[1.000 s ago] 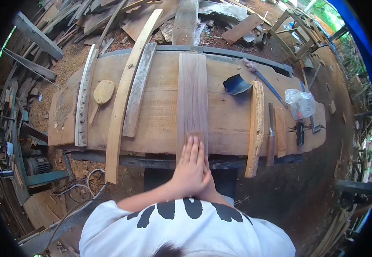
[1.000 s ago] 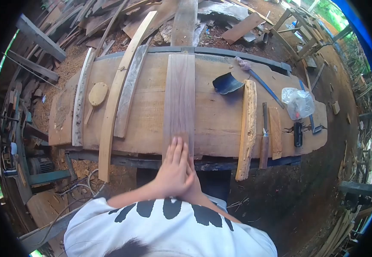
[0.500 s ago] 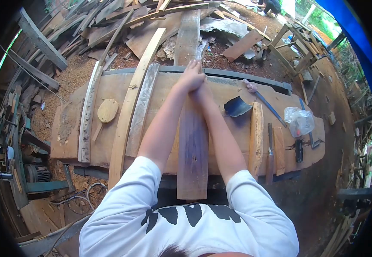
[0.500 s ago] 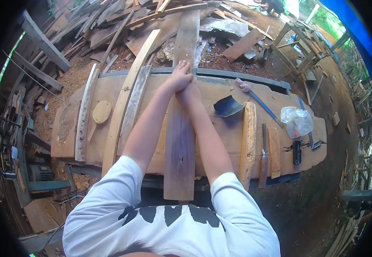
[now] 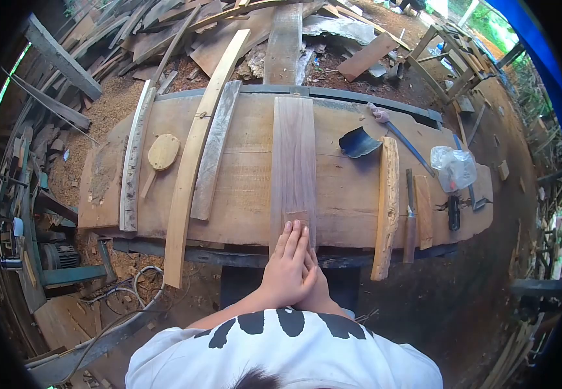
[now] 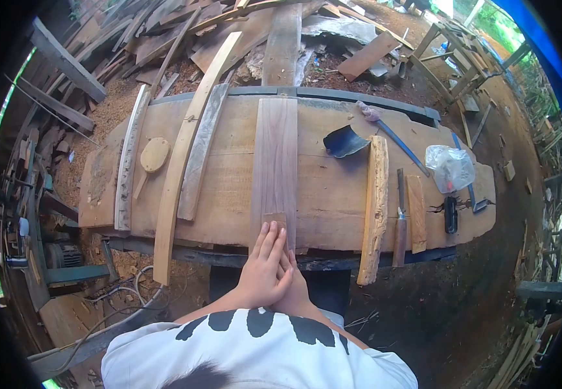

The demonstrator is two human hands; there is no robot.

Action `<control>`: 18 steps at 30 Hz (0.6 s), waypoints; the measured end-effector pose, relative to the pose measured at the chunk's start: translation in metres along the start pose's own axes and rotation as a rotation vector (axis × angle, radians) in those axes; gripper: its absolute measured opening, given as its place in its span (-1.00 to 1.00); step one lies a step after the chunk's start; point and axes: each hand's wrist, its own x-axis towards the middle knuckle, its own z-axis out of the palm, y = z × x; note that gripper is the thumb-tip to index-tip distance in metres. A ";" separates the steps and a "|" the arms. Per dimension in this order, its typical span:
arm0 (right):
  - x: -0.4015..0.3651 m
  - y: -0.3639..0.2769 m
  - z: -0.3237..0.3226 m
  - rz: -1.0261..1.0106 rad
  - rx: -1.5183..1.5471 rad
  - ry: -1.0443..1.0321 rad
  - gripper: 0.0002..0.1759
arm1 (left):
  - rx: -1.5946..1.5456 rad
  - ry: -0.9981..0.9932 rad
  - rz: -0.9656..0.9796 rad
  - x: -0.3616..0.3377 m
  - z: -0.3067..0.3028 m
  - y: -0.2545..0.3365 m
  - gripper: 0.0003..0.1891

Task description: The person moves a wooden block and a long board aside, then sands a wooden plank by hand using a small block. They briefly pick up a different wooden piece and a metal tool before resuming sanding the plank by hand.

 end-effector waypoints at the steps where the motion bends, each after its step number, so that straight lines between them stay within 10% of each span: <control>1: 0.001 -0.002 -0.001 0.000 -0.033 -0.023 -0.17 | 0.004 0.003 -0.002 -0.002 0.000 0.001 -0.22; 11: 0.303 0.152 -0.033 -0.019 -0.208 0.211 -0.35 | -0.084 0.207 0.053 0.329 -0.021 -0.149 -0.44; 18: 0.260 0.116 -0.044 0.175 -0.180 -0.036 -0.22 | -0.075 0.209 0.047 0.283 -0.017 -0.130 -0.51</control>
